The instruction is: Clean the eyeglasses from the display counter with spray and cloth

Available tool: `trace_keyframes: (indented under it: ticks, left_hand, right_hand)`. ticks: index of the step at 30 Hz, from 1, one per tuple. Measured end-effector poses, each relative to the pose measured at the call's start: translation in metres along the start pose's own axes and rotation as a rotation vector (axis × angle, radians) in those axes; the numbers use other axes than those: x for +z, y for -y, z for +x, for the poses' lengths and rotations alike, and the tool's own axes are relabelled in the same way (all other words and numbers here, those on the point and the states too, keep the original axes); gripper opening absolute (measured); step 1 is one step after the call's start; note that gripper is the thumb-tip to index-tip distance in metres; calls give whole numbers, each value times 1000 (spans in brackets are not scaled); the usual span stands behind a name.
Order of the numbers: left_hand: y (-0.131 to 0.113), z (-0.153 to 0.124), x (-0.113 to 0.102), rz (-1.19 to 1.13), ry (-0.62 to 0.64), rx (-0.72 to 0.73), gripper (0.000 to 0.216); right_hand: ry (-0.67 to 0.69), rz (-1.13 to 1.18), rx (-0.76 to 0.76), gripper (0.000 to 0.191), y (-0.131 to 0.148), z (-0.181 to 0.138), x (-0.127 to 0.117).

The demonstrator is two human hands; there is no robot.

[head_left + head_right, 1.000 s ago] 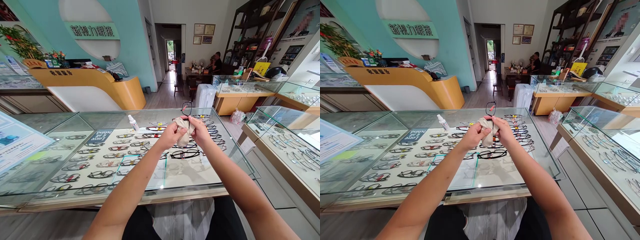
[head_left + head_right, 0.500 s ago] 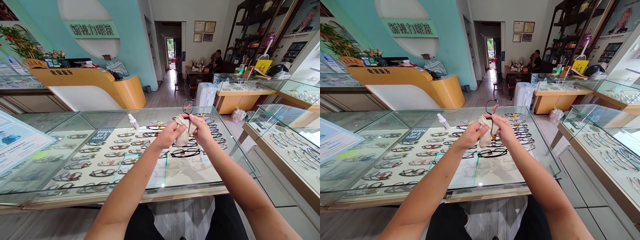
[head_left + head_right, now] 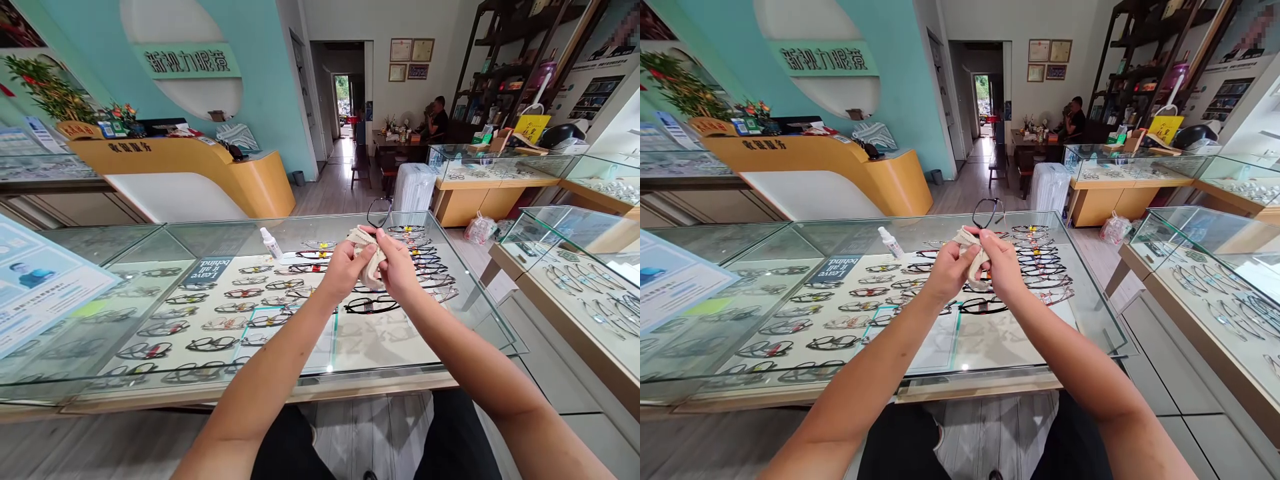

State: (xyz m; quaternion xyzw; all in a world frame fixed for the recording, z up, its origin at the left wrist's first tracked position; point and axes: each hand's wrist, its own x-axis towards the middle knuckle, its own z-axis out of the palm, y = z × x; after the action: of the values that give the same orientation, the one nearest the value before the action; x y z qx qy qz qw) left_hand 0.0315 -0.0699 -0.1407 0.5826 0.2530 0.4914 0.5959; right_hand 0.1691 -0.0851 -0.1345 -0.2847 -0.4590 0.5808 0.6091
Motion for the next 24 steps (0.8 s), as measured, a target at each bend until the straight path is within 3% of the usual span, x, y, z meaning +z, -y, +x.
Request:
trace_keyframes:
  ticks: [2,4,7,10,16,18,21,24]
  left_hand:
    - [2,0,4,-34,-90,0,67]
    - [3,2,2,-47,-96,-7,70]
    - [0,3,-6,-27,36,-32,66]
    - [-3,1,-8,29,158,-44,65]
    - [3,0,1,61,-108,-3,76]
    - [2,2,-6,70,-53,-17,74]
    - [-3,3,-17,93,135,-14,65]
    - [-5,2,-14,131,129,34,62]
  right_hand:
    - [13,-4,-15,65,-3,-2,3]
    - [6,-14,-36,60,-2,-2,3]
    - [-37,-19,-22,54,5,1,-1]
    - [-86,-25,7,59,6,1,-3]
    - [-41,-64,-68,60,-5,-4,6]
    - [-46,-73,-98,54,-1,-2,4]
    - [-59,-77,-114,48,6,1,0]
    - [-79,-101,-129,51,3,0,-1]
